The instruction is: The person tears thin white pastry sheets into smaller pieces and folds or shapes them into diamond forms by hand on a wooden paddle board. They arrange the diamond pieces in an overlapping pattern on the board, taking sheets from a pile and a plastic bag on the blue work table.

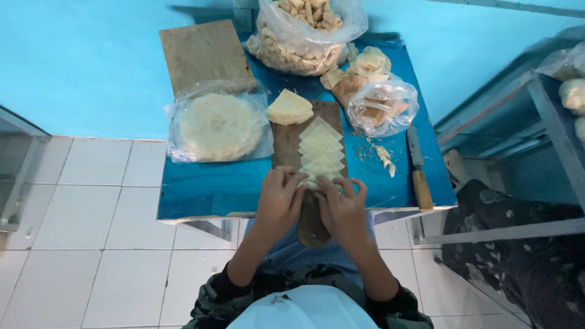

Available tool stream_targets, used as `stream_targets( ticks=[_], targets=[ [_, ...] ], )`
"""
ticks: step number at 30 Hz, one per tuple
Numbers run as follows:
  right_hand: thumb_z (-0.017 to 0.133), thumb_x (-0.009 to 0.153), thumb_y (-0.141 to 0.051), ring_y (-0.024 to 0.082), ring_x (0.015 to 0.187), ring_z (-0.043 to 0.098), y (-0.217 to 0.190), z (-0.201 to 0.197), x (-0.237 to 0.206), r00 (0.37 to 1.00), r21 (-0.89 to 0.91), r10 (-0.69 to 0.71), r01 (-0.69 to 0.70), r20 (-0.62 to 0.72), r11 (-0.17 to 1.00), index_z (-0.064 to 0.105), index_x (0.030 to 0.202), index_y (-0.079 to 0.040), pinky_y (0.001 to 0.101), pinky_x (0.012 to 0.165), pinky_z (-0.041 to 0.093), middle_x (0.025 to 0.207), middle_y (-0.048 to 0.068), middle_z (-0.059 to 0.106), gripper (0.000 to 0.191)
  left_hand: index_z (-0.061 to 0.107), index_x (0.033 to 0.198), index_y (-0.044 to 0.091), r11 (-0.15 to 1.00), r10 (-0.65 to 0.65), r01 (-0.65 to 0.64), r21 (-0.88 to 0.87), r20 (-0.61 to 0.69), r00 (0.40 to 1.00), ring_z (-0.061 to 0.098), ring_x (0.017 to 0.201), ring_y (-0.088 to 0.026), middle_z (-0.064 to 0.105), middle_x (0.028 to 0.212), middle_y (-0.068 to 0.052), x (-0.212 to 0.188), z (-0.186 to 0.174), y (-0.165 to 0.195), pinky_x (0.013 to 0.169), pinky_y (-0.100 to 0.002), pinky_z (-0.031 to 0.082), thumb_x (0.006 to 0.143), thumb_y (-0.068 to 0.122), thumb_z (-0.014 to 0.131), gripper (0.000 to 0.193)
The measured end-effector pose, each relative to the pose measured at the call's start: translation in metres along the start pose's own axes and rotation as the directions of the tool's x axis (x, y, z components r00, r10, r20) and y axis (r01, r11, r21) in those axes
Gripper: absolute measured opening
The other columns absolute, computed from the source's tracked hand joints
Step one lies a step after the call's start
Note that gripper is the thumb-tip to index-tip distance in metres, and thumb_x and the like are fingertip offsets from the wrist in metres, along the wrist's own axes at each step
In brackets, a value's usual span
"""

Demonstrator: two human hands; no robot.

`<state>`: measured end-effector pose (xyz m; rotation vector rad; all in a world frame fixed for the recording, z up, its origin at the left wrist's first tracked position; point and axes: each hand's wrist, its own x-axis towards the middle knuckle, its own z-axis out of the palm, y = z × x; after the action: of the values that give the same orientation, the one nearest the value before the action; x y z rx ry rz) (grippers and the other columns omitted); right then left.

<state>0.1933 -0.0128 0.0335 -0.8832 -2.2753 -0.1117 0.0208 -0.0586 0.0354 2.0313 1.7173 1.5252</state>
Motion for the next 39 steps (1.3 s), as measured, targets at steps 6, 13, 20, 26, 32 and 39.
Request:
stream_targets(
  ticks=[6, 13, 20, 26, 32, 39],
  targets=[
    [0.078, 0.089, -0.004, 0.015, 0.110, 0.074, 0.016, 0.006, 0.001, 0.889, 0.559, 0.447, -0.421, 0.098, 0.714, 0.052, 0.136, -0.005, 0.0364, 0.096, 0.057, 0.112, 0.005, 0.075, 0.054, 0.069, 0.120, 0.007, 0.998, 0.017, -0.018, -0.055, -0.007, 1.000, 0.058, 0.108, -0.036, 0.060, 0.119, -0.015, 0.004, -0.006, 0.004, 0.091, -0.047, 0.049, 0.085, 0.006, 0.075, 0.035],
    [0.069, 0.091, 0.009, 0.021, 0.115, 0.071, 0.025, -0.006, -0.010, 0.902, 0.885, 0.352, -0.360, 0.250, 0.294, 0.041, 0.148, -0.001, 0.0360, 0.095, 0.058, 0.133, 0.016, 0.061, 0.064, 0.067, 0.122, 0.005, 0.933, 0.145, -0.111, -0.342, 0.076, 0.987, 0.066, 0.109, -0.034, 0.067, 0.117, -0.013, 0.005, -0.007, 0.008, 0.091, -0.044, 0.054, 0.091, 0.003, 0.073, 0.031],
    [0.076, 0.087, 0.009, 0.024, 0.111, 0.074, 0.007, -0.015, -0.027, 0.951, 0.711, 0.301, -0.162, -0.073, 0.684, 0.042, 0.145, -0.002, 0.0350, 0.099, 0.058, 0.114, 0.019, 0.076, 0.068, 0.068, 0.115, 0.006, 0.931, 0.190, -0.181, -0.316, -0.002, 0.982, 0.066, 0.103, -0.033, 0.067, 0.112, -0.011, 0.000, -0.009, 0.012, 0.086, -0.041, 0.055, 0.088, 0.000, 0.076, 0.029],
    [0.073, 0.089, 0.007, 0.029, 0.099, 0.073, 0.012, -0.015, -0.028, 0.881, 0.505, 0.119, 0.148, -0.458, 0.850, 0.045, 0.139, -0.008, 0.0381, 0.095, 0.061, 0.107, 0.017, 0.073, 0.060, 0.063, 0.128, 0.005, 0.940, 0.215, -0.221, -0.258, -0.051, 0.975, 0.063, 0.110, -0.035, 0.063, 0.124, -0.015, -0.004, -0.016, 0.018, 0.091, -0.044, 0.053, 0.085, 0.005, 0.080, 0.046],
    [0.062, 0.100, 0.003, 0.033, 0.096, 0.064, 0.046, -0.045, 0.066, 0.517, -0.134, -0.191, 0.147, -0.834, 0.980, 0.035, 0.128, -0.003, 0.0457, 0.090, 0.054, 0.113, 0.021, 0.066, 0.040, 0.058, 0.138, 0.007, 0.964, 0.114, -0.134, -0.230, -0.096, 0.989, 0.061, 0.121, -0.035, 0.058, 0.133, -0.015, -0.002, -0.015, 0.012, 0.099, -0.042, 0.053, 0.088, 0.007, 0.080, 0.055],
    [0.071, 0.095, 0.007, 0.033, 0.113, 0.071, 0.097, -0.023, 0.195, 0.857, 0.288, 0.147, 0.002, -0.494, 0.958, 0.052, 0.140, -0.001, 0.0413, 0.097, 0.057, 0.136, 0.019, 0.067, 0.049, 0.059, 0.135, 0.006, 0.971, 0.071, -0.092, -0.219, -0.103, 0.992, 0.060, 0.121, -0.035, 0.058, 0.131, -0.017, -0.010, -0.013, 0.004, 0.100, -0.043, 0.052, 0.088, 0.008, 0.077, 0.050]
  ],
)
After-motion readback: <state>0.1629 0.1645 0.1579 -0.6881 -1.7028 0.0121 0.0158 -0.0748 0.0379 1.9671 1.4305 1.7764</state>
